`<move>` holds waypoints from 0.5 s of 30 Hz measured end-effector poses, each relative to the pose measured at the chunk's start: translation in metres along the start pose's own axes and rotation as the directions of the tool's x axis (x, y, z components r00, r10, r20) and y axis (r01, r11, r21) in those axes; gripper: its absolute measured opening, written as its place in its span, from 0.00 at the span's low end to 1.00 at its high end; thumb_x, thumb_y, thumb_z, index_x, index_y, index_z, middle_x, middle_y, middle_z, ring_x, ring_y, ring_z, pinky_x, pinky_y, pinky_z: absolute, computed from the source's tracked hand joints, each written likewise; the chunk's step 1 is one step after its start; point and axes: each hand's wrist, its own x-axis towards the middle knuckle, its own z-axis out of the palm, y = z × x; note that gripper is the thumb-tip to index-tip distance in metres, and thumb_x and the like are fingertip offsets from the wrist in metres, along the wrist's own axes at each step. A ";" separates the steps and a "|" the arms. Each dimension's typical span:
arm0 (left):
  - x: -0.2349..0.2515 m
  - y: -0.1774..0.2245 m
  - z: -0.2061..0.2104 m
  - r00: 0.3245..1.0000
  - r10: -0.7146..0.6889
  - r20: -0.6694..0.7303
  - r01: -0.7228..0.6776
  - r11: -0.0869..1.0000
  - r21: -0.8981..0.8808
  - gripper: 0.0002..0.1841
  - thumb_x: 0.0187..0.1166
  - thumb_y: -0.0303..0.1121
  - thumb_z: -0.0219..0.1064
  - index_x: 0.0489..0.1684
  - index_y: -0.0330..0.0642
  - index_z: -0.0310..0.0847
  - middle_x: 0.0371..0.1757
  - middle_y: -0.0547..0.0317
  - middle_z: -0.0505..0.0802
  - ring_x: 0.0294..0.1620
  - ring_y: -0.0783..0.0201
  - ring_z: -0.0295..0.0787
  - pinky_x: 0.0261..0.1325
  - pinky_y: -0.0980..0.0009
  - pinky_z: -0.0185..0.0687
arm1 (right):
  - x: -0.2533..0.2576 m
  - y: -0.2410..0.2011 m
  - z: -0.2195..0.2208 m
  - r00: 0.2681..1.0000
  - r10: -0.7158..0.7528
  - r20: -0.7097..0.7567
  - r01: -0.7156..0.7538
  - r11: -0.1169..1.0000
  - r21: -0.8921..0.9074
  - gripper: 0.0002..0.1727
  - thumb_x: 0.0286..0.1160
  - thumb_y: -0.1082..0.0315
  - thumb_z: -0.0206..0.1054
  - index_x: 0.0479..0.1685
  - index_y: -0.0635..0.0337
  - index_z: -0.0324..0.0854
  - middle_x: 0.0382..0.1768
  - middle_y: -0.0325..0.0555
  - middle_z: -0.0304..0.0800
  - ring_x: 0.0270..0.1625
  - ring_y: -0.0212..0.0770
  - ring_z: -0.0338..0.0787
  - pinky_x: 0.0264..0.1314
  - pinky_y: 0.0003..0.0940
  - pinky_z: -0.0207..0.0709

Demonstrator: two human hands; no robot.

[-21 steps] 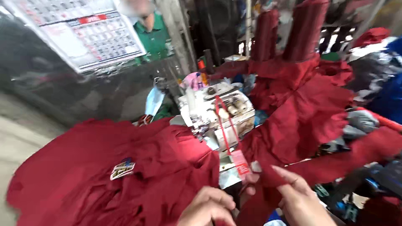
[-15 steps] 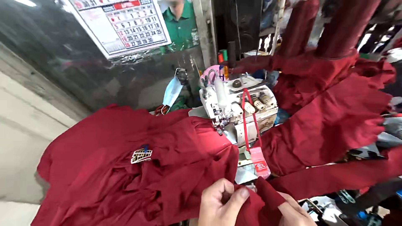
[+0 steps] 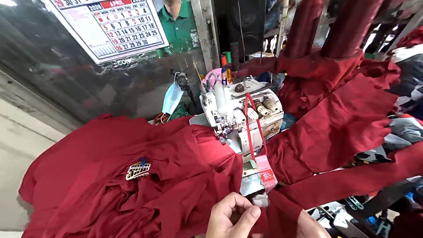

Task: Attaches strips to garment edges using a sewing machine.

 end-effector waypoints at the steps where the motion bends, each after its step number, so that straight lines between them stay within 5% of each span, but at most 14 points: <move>1: 0.001 0.003 0.002 1.000 0.005 0.000 -0.005 0.999 0.034 0.05 0.80 0.27 0.71 0.40 0.32 0.85 0.33 0.53 0.91 0.31 0.63 0.89 0.35 0.68 0.89 | 0.000 -0.002 -0.001 0.999 0.024 -0.023 -0.023 1.000 0.006 0.24 0.94 0.62 0.36 0.61 0.59 0.79 0.53 0.44 0.93 0.58 0.39 0.92 0.65 0.44 0.86; 6: 0.001 0.018 0.006 1.000 0.019 -0.006 -0.018 0.996 0.091 0.05 0.82 0.25 0.67 0.44 0.31 0.85 0.35 0.57 0.92 0.34 0.69 0.89 0.41 0.73 0.88 | 0.009 -0.005 -0.006 0.996 -0.088 -0.030 0.082 0.983 -0.164 0.23 0.89 0.70 0.38 0.59 0.62 0.82 0.51 0.41 0.95 0.57 0.35 0.92 0.65 0.39 0.86; 9: 0.003 0.010 0.005 1.000 0.017 0.027 -0.019 0.997 0.069 0.04 0.84 0.24 0.65 0.43 0.31 0.83 0.35 0.54 0.89 0.32 0.65 0.86 0.35 0.70 0.85 | 0.018 -0.004 -0.013 0.974 -0.161 0.162 0.192 0.962 -0.197 0.22 0.79 0.79 0.44 0.58 0.71 0.85 0.54 0.55 0.95 0.56 0.46 0.94 0.62 0.45 0.88; 11: 0.005 0.007 0.009 1.000 0.013 0.006 -0.014 0.990 0.138 0.05 0.84 0.27 0.64 0.43 0.34 0.83 0.39 0.55 0.89 0.36 0.64 0.87 0.38 0.70 0.87 | 0.014 -0.004 -0.012 0.980 -0.140 0.139 0.162 0.974 -0.156 0.22 0.77 0.81 0.45 0.56 0.70 0.86 0.49 0.54 0.95 0.50 0.46 0.95 0.54 0.47 0.91; 15: 0.009 0.003 0.011 0.998 0.046 -0.051 -0.034 0.973 0.228 0.05 0.84 0.27 0.65 0.47 0.34 0.83 0.39 0.55 0.92 0.38 0.63 0.90 0.41 0.69 0.90 | 0.004 -0.005 -0.012 0.999 0.007 0.043 -0.009 0.999 0.042 0.26 0.92 0.66 0.34 0.62 0.71 0.78 0.49 0.62 0.94 0.48 0.57 0.96 0.52 0.58 0.92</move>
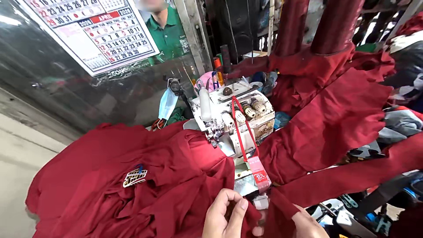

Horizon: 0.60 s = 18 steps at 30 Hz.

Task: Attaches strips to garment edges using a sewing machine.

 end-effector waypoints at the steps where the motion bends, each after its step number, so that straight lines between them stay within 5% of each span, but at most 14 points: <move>1: 0.001 0.001 0.001 1.000 -0.006 0.002 0.006 1.000 -0.012 0.05 0.83 0.26 0.66 0.47 0.33 0.83 0.38 0.54 0.93 0.36 0.63 0.91 0.40 0.68 0.91 | -0.002 0.001 -0.001 0.999 0.028 -0.041 -0.027 1.000 0.014 0.27 0.93 0.62 0.31 0.66 0.69 0.75 0.51 0.61 0.94 0.51 0.56 0.96 0.55 0.58 0.90; 4: -0.002 0.009 -0.001 0.998 0.004 0.066 -0.001 0.999 -0.042 0.11 0.77 0.23 0.72 0.53 0.31 0.84 0.40 0.53 0.96 0.37 0.60 0.95 0.41 0.64 0.95 | -0.002 0.001 0.000 0.985 -0.043 -0.165 0.023 0.992 -0.121 0.23 0.91 0.68 0.36 0.58 0.62 0.81 0.48 0.44 0.95 0.54 0.38 0.93 0.61 0.43 0.88; 8: -0.011 0.010 -0.013 0.983 0.102 0.152 -0.093 0.993 -0.069 0.16 0.76 0.20 0.72 0.61 0.28 0.84 0.46 0.51 0.96 0.43 0.58 0.95 0.48 0.60 0.96 | 0.010 -0.003 -0.006 0.989 -0.128 0.076 0.143 0.957 -0.254 0.21 0.80 0.80 0.45 0.59 0.73 0.83 0.54 0.59 0.95 0.54 0.53 0.96 0.58 0.50 0.92; 10: -0.015 0.012 -0.021 0.973 0.138 0.185 -0.114 0.985 -0.131 0.13 0.77 0.19 0.70 0.57 0.27 0.85 0.46 0.49 0.95 0.44 0.58 0.95 0.49 0.60 0.96 | 0.007 -0.006 0.000 0.993 -0.058 0.103 0.070 0.991 -0.118 0.22 0.82 0.78 0.40 0.63 0.72 0.78 0.54 0.62 0.94 0.52 0.55 0.96 0.52 0.52 0.92; 14: -0.015 0.027 -0.020 0.947 0.233 0.219 -0.176 0.951 -0.253 0.07 0.79 0.20 0.68 0.50 0.27 0.84 0.50 0.46 0.94 0.49 0.57 0.94 0.51 0.61 0.94 | -0.004 -0.015 0.021 0.998 0.066 0.024 -0.068 0.989 0.133 0.27 0.92 0.60 0.37 0.59 0.65 0.82 0.51 0.55 0.94 0.55 0.48 0.93 0.60 0.50 0.87; 18: -0.013 0.004 0.004 0.975 0.200 0.093 -0.185 0.972 -0.144 0.09 0.78 0.19 0.68 0.53 0.27 0.84 0.44 0.50 0.94 0.40 0.62 0.93 0.44 0.64 0.94 | -0.007 -0.014 0.030 1.000 0.000 0.000 0.000 0.997 -0.072 0.22 0.94 0.65 0.39 0.60 0.60 0.82 0.52 0.42 0.94 0.58 0.36 0.92 0.66 0.43 0.86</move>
